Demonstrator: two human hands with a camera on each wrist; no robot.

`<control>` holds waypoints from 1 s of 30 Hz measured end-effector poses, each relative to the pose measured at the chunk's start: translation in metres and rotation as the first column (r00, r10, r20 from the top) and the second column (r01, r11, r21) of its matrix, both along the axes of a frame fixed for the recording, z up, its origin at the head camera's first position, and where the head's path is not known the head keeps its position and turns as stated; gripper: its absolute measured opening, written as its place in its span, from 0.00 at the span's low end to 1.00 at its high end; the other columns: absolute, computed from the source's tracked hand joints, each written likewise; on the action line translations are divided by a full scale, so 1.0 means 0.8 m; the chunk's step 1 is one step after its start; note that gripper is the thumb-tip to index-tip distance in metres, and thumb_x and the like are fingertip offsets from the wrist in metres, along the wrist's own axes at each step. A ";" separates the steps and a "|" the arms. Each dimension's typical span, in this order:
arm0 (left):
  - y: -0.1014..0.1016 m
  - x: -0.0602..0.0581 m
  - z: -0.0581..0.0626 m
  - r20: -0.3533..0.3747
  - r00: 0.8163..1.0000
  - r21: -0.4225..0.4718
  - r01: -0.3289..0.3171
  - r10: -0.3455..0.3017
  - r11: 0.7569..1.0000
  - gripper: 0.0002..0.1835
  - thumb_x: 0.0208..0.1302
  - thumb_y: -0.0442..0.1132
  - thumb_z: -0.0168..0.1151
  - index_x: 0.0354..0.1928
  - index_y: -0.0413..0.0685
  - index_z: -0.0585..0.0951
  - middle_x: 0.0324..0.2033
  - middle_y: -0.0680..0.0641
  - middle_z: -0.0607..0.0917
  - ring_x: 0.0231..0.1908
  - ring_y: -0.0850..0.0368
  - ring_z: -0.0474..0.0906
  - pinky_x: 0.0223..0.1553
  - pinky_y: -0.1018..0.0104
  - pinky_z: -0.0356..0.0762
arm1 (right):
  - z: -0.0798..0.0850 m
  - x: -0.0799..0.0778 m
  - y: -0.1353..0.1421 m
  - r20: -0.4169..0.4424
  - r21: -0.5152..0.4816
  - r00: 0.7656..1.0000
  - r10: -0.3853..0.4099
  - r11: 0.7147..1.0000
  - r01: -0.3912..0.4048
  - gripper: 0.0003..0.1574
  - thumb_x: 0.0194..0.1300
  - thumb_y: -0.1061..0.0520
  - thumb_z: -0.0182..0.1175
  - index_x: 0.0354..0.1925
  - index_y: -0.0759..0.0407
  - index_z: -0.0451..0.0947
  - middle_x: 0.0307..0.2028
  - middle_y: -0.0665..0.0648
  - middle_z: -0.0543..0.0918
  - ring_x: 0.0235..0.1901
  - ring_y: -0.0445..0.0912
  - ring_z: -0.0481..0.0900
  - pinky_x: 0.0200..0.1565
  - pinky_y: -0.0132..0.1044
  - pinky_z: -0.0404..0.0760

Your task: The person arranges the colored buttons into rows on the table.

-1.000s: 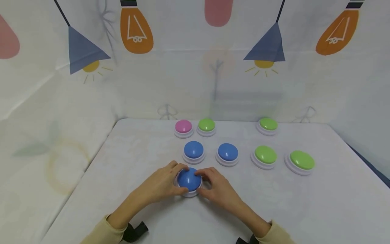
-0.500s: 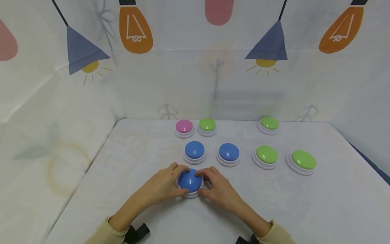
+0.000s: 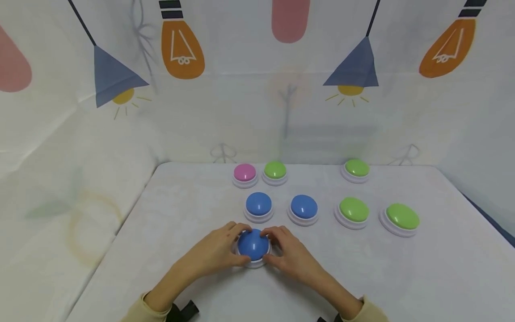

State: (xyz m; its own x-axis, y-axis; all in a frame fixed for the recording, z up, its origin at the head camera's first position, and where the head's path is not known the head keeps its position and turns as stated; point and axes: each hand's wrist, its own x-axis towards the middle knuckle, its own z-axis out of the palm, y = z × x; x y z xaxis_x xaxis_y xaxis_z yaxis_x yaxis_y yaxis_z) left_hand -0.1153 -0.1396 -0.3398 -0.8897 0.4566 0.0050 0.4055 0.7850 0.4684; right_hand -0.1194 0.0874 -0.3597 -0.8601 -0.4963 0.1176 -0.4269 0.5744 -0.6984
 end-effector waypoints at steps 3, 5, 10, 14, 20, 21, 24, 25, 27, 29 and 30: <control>-0.001 0.000 0.000 -0.007 1.000 0.005 -0.001 0.001 1.000 0.35 0.55 0.55 0.73 0.63 0.52 0.73 0.50 0.47 0.79 0.48 0.52 0.81 0.50 0.54 0.82 | 0.000 -0.001 0.001 0.017 -0.007 1.000 0.004 1.000 -0.004 0.29 0.57 0.61 0.71 0.56 0.55 0.73 0.49 0.53 0.76 0.51 0.48 0.78 0.56 0.45 0.79; -0.002 -0.001 0.000 -0.009 1.000 0.004 -0.005 0.005 1.000 0.35 0.55 0.55 0.73 0.63 0.53 0.74 0.51 0.46 0.79 0.48 0.51 0.81 0.50 0.54 0.82 | 0.000 -0.001 0.002 0.014 -0.012 1.000 -0.005 1.000 0.005 0.30 0.58 0.59 0.71 0.57 0.54 0.73 0.50 0.53 0.76 0.52 0.47 0.78 0.56 0.46 0.79; -0.002 -0.002 0.002 -0.008 0.999 0.009 -0.031 0.031 0.999 0.35 0.55 0.57 0.72 0.63 0.54 0.74 0.53 0.46 0.79 0.48 0.51 0.81 0.49 0.52 0.82 | 0.002 -0.002 0.003 -0.006 -0.033 1.000 -0.025 0.999 0.025 0.30 0.59 0.55 0.71 0.58 0.51 0.73 0.51 0.52 0.76 0.52 0.47 0.77 0.54 0.46 0.79; -0.004 -0.004 0.004 -0.003 0.999 0.017 -0.049 0.049 0.999 0.35 0.57 0.58 0.70 0.64 0.54 0.73 0.56 0.46 0.79 0.48 0.51 0.80 0.49 0.51 0.82 | 0.004 -0.004 0.004 0.008 -0.051 1.000 -0.015 0.999 0.016 0.30 0.60 0.53 0.70 0.59 0.51 0.72 0.52 0.53 0.76 0.53 0.48 0.77 0.54 0.47 0.79; -0.002 -0.006 0.006 -0.027 0.997 0.032 -0.065 0.066 0.997 0.34 0.59 0.58 0.69 0.65 0.55 0.73 0.59 0.47 0.78 0.53 0.49 0.80 0.52 0.50 0.80 | 0.010 -0.007 0.005 0.017 -0.032 1.000 0.005 0.999 -0.004 0.32 0.61 0.52 0.70 0.61 0.48 0.71 0.55 0.53 0.76 0.56 0.49 0.76 0.55 0.47 0.79; -0.001 -0.007 0.008 -0.035 0.997 0.040 -0.067 0.069 0.997 0.34 0.59 0.58 0.69 0.65 0.55 0.73 0.59 0.47 0.78 0.53 0.49 0.80 0.53 0.50 0.80 | 0.012 -0.008 0.005 0.010 -0.032 1.000 0.007 0.999 -0.007 0.32 0.61 0.52 0.70 0.61 0.48 0.71 0.55 0.54 0.76 0.56 0.49 0.76 0.55 0.47 0.79; 0.004 -0.012 0.015 -0.059 0.996 0.067 -0.068 0.072 0.995 0.33 0.60 0.58 0.68 0.65 0.55 0.73 0.59 0.48 0.78 0.55 0.49 0.79 0.54 0.50 0.80 | 0.018 -0.014 0.008 -0.016 -0.034 1.000 0.013 0.999 -0.013 0.32 0.61 0.52 0.70 0.62 0.49 0.71 0.57 0.53 0.76 0.59 0.49 0.75 0.58 0.49 0.77; 0.006 -0.014 0.019 -0.069 0.995 0.074 -0.064 0.069 0.995 0.33 0.60 0.58 0.68 0.65 0.55 0.73 0.59 0.48 0.78 0.56 0.49 0.79 0.54 0.50 0.80 | 0.020 -0.016 0.009 -0.025 -0.037 1.000 0.014 0.999 -0.015 0.32 0.61 0.53 0.70 0.62 0.49 0.71 0.57 0.52 0.76 0.60 0.49 0.74 0.59 0.50 0.76; 0.010 -0.019 0.025 -0.090 0.994 0.085 -0.051 0.058 0.995 0.33 0.61 0.57 0.67 0.65 0.55 0.73 0.60 0.48 0.77 0.56 0.49 0.78 0.54 0.51 0.79 | 0.025 -0.020 0.011 -0.027 -0.039 1.000 0.012 0.999 -0.013 0.33 0.61 0.53 0.69 0.63 0.48 0.71 0.59 0.50 0.75 0.62 0.48 0.73 0.62 0.51 0.74; 0.014 -0.025 0.031 -0.113 0.993 0.088 -0.035 0.045 0.995 0.32 0.62 0.57 0.67 0.65 0.54 0.73 0.59 0.48 0.78 0.56 0.50 0.78 0.54 0.51 0.80 | 0.030 -0.024 0.014 -0.023 -0.037 1.000 0.009 0.999 -0.010 0.34 0.61 0.53 0.69 0.64 0.48 0.70 0.60 0.49 0.74 0.63 0.47 0.71 0.63 0.51 0.72; 0.015 -0.028 0.034 -0.125 0.991 0.088 -0.028 0.039 0.996 0.32 0.62 0.57 0.67 0.65 0.54 0.73 0.59 0.47 0.78 0.56 0.50 0.78 0.54 0.51 0.80 | 0.033 -0.026 0.015 -0.019 -0.031 1.000 0.005 1.000 -0.005 0.35 0.62 0.53 0.69 0.65 0.47 0.69 0.61 0.49 0.73 0.64 0.47 0.71 0.64 0.52 0.72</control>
